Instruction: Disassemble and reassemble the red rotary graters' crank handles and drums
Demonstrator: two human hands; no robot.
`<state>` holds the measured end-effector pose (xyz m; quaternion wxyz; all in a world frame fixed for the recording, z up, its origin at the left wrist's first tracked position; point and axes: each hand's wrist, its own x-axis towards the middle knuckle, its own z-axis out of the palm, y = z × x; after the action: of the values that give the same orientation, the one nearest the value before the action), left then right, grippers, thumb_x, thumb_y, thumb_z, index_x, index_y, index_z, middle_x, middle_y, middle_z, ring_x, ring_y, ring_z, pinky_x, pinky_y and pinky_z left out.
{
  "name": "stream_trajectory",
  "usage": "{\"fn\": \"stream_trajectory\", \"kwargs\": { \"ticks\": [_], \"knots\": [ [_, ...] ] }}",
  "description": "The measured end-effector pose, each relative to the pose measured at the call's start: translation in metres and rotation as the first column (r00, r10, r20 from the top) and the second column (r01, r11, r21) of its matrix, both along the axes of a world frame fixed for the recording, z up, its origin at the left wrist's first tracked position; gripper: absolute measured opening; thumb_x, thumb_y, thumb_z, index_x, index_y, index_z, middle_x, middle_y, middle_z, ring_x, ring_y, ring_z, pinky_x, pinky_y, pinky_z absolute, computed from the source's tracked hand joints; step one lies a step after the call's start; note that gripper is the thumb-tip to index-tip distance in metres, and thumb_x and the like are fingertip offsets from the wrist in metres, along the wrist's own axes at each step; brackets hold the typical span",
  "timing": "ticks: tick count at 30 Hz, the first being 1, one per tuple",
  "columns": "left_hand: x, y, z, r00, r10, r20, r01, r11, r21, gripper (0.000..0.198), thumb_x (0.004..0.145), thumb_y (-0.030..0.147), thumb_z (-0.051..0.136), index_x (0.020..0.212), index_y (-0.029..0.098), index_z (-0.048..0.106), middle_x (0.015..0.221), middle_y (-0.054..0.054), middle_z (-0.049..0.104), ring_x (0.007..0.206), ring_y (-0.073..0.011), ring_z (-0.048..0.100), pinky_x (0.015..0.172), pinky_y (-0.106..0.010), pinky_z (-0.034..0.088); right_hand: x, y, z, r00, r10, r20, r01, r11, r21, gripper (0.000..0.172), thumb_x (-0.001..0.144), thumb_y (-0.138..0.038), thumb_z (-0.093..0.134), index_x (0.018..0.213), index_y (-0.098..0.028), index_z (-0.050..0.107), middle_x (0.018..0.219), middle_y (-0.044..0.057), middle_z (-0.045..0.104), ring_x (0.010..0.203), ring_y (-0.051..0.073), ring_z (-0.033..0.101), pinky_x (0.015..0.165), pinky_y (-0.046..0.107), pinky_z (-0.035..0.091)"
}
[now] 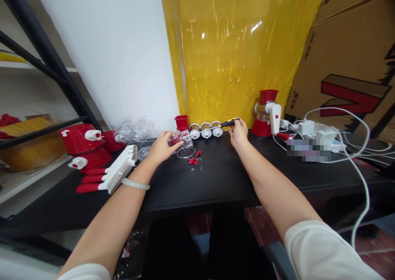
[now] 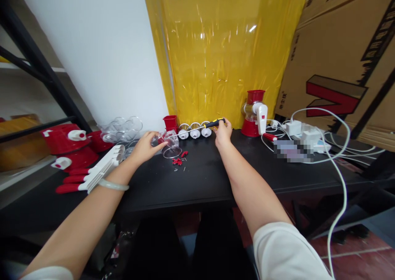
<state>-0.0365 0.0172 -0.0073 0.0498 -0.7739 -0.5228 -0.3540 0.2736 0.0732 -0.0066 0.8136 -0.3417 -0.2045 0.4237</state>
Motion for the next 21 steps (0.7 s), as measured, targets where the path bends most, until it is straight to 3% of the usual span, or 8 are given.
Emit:
{"fn": "stream_trajectory", "kwargs": {
  "ticks": [8, 13, 17, 21],
  "knots": [
    [0.0000, -0.0006, 0.0005, 1.000, 0.000, -0.001, 0.000, 1.000, -0.004, 0.047, 0.084, 0.061, 0.064, 0.111, 0.023, 0.060, 0.120, -0.009, 0.060, 0.113, -0.0289, 0.061, 0.100, -0.043, 0.048, 0.0001, 0.0017, -0.0009, 0.998, 0.047, -0.039, -0.044, 0.996, 0.072, 0.034, 0.080, -0.017, 0.053, 0.112, -0.028, 0.051, 0.089, -0.004, 0.064, 0.077, 0.010, 0.066, 0.070, 0.025, 0.052],
    [-0.0004, 0.0001, -0.0002, 1.000, -0.002, -0.002, 0.002, 1.000, 0.002, 0.048, 0.084, 0.060, 0.063, 0.112, 0.021, 0.060, 0.120, -0.010, 0.060, 0.112, -0.0287, 0.061, 0.101, -0.043, 0.048, 0.0024, 0.0046, -0.0022, 0.995, 0.062, -0.080, -0.054, 0.994, 0.100, 0.028, 0.080, -0.017, 0.049, 0.106, -0.027, 0.052, 0.085, -0.005, 0.062, 0.074, 0.010, 0.066, 0.073, 0.029, 0.054],
    [-0.0001, -0.0002, 0.0006, 1.000, 0.007, -0.009, -0.007, 1.000, -0.006, 0.048, 0.084, 0.059, 0.064, 0.113, 0.021, 0.060, 0.122, -0.010, 0.060, 0.113, -0.0289, 0.060, 0.101, -0.043, 0.048, 0.0011, 0.0029, -0.0006, 0.992, 0.051, -0.113, -0.038, 0.993, 0.112, 0.012, 0.087, -0.026, 0.051, 0.098, -0.025, 0.051, 0.084, -0.005, 0.059, 0.072, 0.010, 0.064, 0.073, 0.029, 0.054],
    [0.0006, -0.0006, 0.0010, 1.000, 0.009, -0.011, -0.009, 1.000, -0.010, 0.047, 0.084, 0.059, 0.064, 0.112, 0.022, 0.060, 0.120, -0.010, 0.060, 0.113, -0.0289, 0.061, 0.100, -0.042, 0.048, -0.0022, 0.0011, 0.0001, 0.995, -0.007, -0.096, 0.017, 0.995, 0.101, 0.020, 0.083, -0.027, 0.063, 0.100, -0.025, 0.053, 0.087, -0.006, 0.059, 0.073, 0.009, 0.062, 0.077, 0.030, 0.055]
  ]
}}
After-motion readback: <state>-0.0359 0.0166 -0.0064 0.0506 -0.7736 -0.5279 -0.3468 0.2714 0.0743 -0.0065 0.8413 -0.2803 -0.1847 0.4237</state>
